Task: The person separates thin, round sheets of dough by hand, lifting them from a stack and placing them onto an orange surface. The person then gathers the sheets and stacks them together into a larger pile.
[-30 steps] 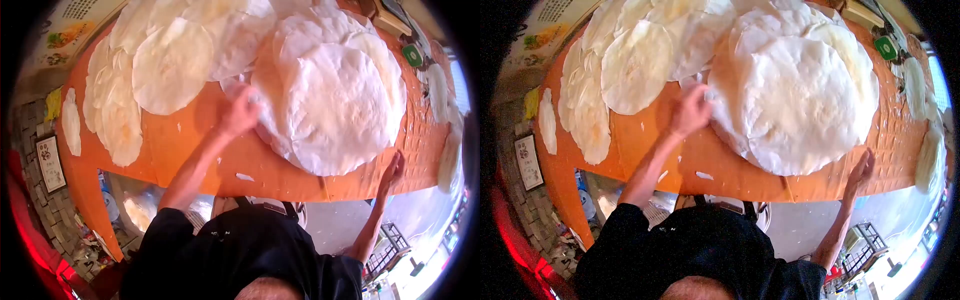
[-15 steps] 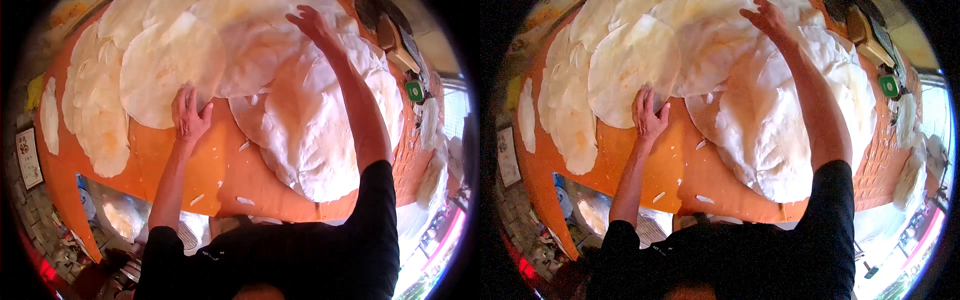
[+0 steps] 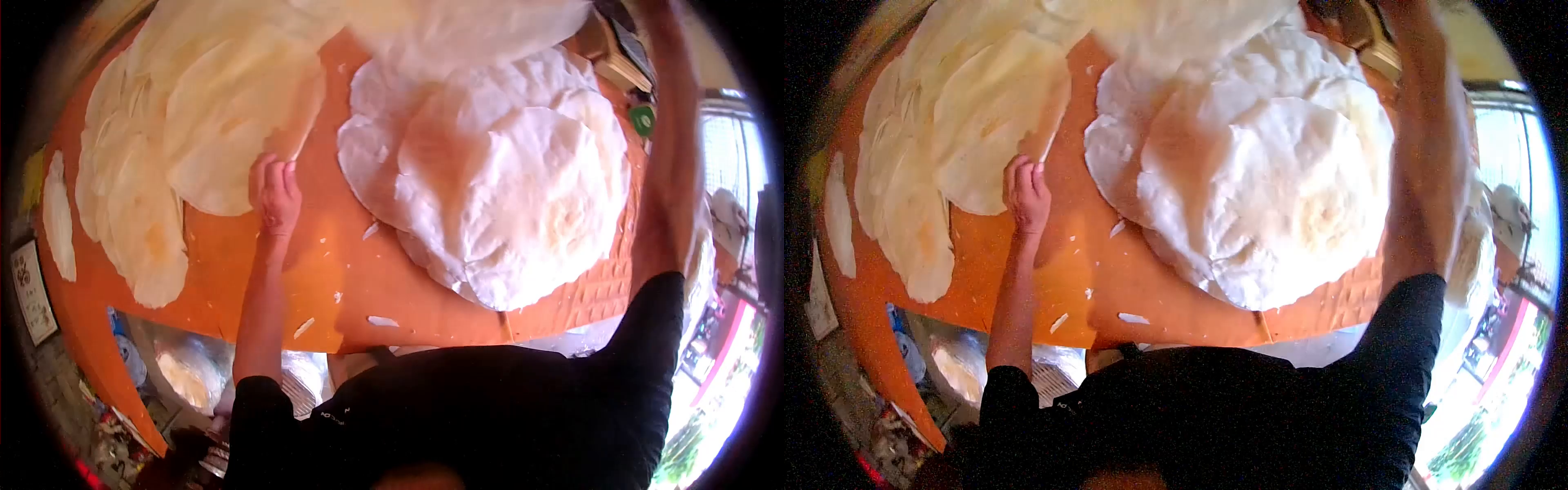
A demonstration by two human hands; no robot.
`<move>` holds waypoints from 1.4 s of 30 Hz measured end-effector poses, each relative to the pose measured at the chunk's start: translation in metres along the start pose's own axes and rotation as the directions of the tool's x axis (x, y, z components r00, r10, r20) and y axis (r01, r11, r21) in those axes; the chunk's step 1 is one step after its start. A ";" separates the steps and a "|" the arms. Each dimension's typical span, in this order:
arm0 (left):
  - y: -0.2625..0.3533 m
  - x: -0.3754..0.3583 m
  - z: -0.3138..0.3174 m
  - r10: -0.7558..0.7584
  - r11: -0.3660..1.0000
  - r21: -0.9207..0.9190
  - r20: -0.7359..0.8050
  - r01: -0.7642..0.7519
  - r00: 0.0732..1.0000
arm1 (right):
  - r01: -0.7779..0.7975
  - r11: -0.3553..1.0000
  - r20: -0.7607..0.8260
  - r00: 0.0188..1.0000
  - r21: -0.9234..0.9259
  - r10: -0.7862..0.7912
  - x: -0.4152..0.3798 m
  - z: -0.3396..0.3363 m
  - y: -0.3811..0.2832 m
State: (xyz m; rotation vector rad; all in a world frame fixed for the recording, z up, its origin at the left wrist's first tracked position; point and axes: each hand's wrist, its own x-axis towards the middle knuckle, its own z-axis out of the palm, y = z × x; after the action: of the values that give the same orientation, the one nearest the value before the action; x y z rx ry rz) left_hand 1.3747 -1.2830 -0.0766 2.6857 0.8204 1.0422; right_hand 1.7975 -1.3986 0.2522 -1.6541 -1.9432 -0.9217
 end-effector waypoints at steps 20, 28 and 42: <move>0.236 0.202 -0.166 -0.569 0.231 -0.918 0.143 0.324 0.810 | -0.776 0.615 0.529 0.585 0.144 0.615 -0.298 -0.105 -0.310; 0.136 0.069 -0.027 -0.327 -0.109 -0.626 0.756 0.772 0.567 | -0.658 -0.505 0.306 -0.402 0.558 0.863 -0.391 -0.137 -0.227; 0.054 0.031 0.008 -0.378 0.867 -0.175 0.381 0.467 0.844 | -0.663 -0.540 0.333 -0.426 0.519 0.841 -0.381 -0.108 -0.120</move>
State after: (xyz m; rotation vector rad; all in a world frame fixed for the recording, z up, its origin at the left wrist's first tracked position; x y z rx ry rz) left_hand 1.4224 -1.3111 -0.0477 2.2158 1.0571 0.5233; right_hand 1.7465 -1.7487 0.0374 -1.6753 0.2619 0.3022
